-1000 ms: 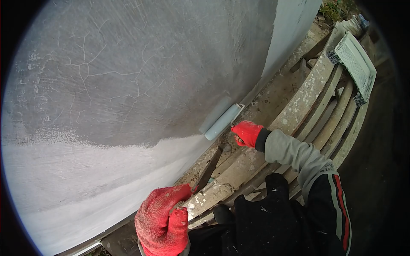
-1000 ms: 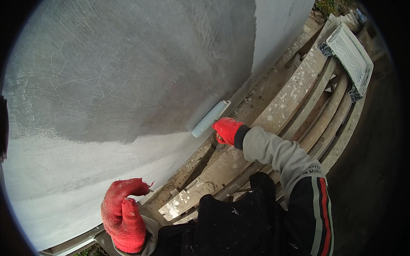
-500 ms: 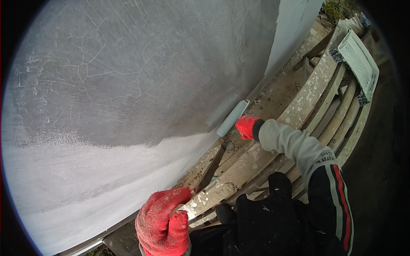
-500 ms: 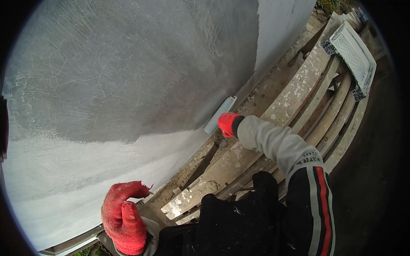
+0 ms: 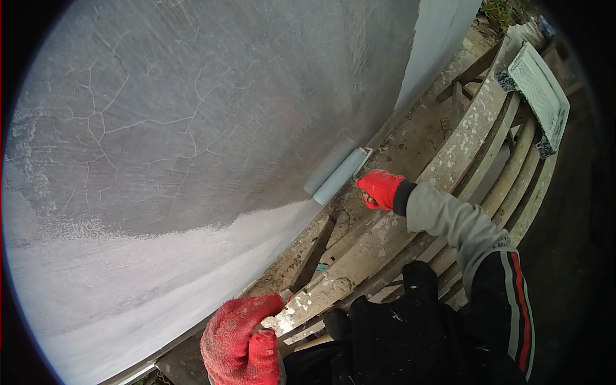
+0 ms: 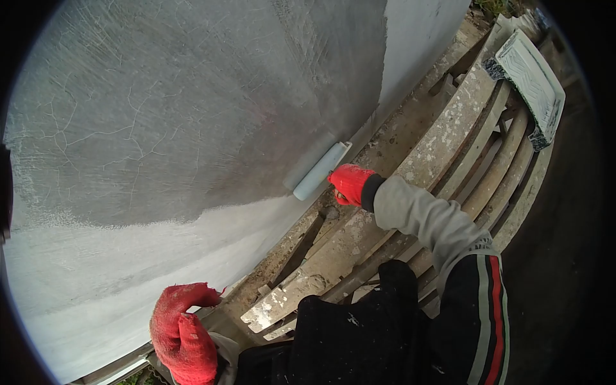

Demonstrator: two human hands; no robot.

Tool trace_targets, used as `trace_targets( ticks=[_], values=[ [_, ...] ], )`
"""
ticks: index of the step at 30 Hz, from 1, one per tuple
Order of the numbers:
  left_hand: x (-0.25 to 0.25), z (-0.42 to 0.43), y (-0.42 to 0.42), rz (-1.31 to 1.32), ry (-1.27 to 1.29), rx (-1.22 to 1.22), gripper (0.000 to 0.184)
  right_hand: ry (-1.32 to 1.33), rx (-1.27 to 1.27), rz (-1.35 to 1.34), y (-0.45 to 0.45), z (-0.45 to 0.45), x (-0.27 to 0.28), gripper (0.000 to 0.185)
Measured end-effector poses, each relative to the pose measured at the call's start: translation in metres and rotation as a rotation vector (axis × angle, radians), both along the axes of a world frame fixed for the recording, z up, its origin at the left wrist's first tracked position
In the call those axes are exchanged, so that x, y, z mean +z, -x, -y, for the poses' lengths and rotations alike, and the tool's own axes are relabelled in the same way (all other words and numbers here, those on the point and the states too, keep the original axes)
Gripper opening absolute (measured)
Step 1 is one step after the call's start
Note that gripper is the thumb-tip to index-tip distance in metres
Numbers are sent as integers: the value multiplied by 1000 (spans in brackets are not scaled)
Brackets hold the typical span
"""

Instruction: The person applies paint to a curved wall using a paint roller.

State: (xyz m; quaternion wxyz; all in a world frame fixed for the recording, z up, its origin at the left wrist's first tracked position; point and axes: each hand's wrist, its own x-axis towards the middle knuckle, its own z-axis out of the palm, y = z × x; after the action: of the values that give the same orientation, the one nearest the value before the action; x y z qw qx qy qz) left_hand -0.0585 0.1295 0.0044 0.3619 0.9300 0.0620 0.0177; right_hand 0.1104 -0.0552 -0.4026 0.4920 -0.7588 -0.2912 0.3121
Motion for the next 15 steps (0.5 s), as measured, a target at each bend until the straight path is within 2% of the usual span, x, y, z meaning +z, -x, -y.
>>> trace_targets(
  ticks=[1,3,4,5,7,8,10,12,13,15],
  values=[
    [0,1,-3,1,22,-11,31,-71,-63,-118,2,5,4,11],
    [0,2,-5,8,42,-25,31,10,62,419,2,5,30,12],
    [0,3,-6,2,29,-39,31,7,59,423,1,0,27,12],
    [0,3,-7,-3,14,-53,32,35,54,232,-2,-8,18,20],
    [2,3,-7,-8,12,-43,32,53,47,42,-6,-30,-32,35],
    [3,4,-6,-19,15,-30,32,140,41,-18,-7,-46,-86,34],
    [0,4,2,-11,26,19,32,224,27,-75,-12,-57,-98,32],
    [-1,3,3,-6,44,75,31,518,325,227,-15,-60,-55,21],
    [0,2,3,-11,18,57,31,520,328,223,-13,-57,-57,21],
    [2,0,3,-21,-2,46,31,413,266,382,-12,-46,-62,11]
  ],
)
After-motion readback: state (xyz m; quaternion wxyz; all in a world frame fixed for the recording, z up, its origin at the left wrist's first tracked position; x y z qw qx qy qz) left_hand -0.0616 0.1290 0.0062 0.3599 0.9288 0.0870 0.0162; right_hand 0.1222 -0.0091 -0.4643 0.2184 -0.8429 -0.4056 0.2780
